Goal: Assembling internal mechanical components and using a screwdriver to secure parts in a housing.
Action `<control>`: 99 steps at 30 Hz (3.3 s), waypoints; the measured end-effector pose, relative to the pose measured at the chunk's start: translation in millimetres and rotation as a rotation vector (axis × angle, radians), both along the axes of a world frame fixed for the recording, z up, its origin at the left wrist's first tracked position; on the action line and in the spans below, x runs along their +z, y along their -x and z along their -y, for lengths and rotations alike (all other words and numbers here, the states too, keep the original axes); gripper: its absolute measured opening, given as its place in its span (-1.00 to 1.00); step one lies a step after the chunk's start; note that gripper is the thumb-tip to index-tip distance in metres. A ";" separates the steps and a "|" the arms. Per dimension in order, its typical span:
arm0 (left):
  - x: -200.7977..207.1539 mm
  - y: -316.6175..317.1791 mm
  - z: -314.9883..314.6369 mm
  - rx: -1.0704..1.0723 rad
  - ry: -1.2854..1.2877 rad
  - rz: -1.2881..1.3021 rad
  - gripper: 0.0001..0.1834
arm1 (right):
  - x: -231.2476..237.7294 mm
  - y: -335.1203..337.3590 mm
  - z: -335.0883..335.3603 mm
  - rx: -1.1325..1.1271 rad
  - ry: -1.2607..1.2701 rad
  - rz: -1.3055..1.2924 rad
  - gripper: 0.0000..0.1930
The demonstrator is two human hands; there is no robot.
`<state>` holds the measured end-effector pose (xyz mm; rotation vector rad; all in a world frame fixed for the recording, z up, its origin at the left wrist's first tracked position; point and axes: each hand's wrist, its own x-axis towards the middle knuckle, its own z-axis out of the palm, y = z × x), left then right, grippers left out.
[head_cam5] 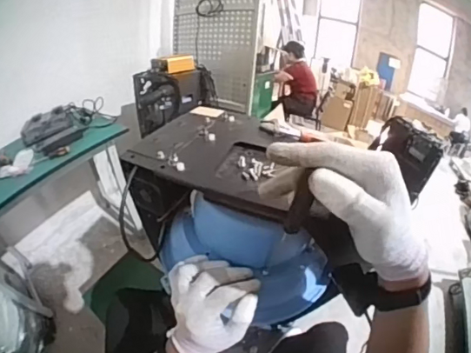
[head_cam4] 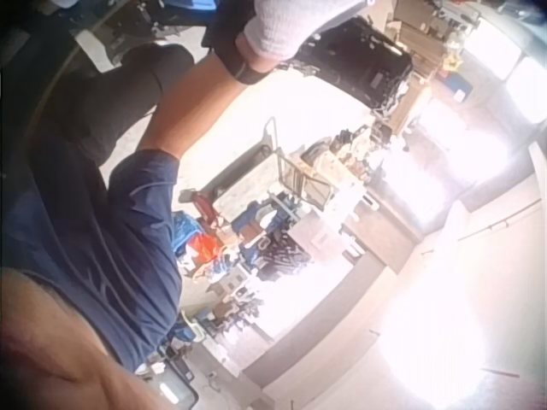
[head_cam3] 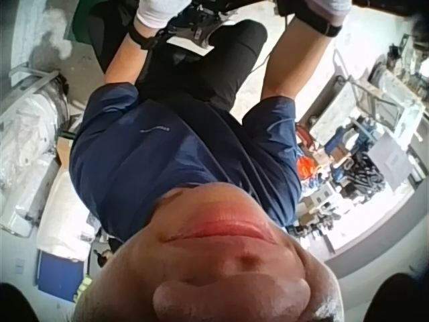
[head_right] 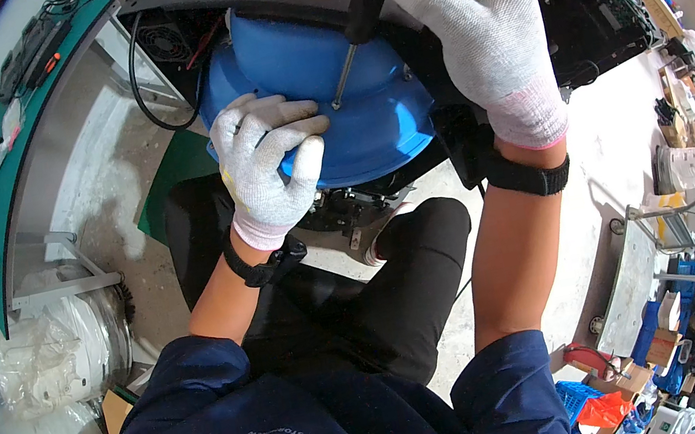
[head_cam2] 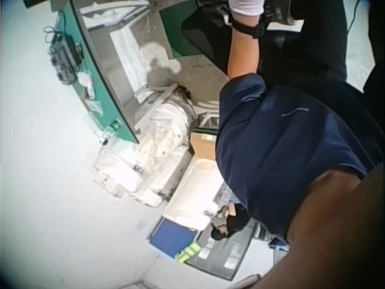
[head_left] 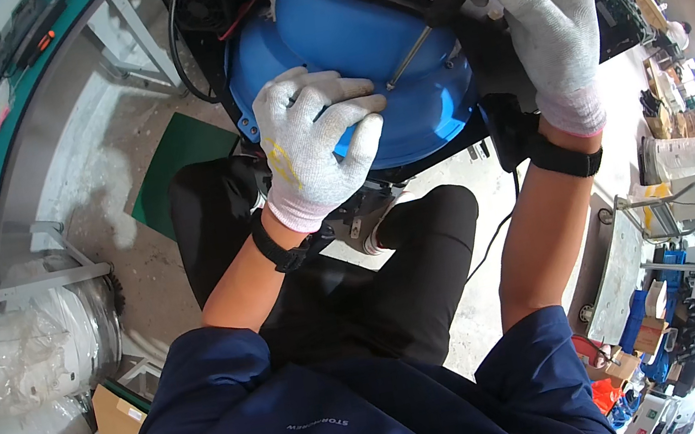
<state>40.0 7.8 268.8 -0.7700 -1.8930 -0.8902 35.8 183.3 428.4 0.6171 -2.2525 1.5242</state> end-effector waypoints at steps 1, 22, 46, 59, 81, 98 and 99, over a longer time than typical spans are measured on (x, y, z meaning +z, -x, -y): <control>0.5 0.0 -0.3 -0.005 -0.001 0.003 -0.92 | -4.5 5.8 -6.4 0.049 0.013 -0.020 -0.51; -4.4 4.3 -1.9 0.016 -0.011 -0.027 -0.89 | -1.4 8.4 -3.7 0.089 -0.174 -0.161 -0.55; -1.7 3.7 -1.6 0.020 -0.023 -0.024 -0.94 | -5.6 -0.6 25.6 -0.068 -0.109 -0.114 -0.47; -4.0 5.8 -7.0 -0.003 -0.064 -0.051 -0.96 | 10.9 -5.3 -1.7 0.115 -0.140 -0.077 -0.48; -1.7 -0.1 -2.9 0.001 -0.041 0.003 -0.95 | -0.8 17.5 -28.8 0.185 -0.349 -0.225 -0.52; -4.5 2.7 -3.1 0.013 -0.060 0.010 -0.95 | -9.1 10.9 -36.0 0.028 -0.219 -0.060 -0.72; -5.3 3.6 -3.0 0.012 -0.072 -0.010 -0.95 | -8.5 9.8 -30.6 0.021 -0.166 -0.055 -0.73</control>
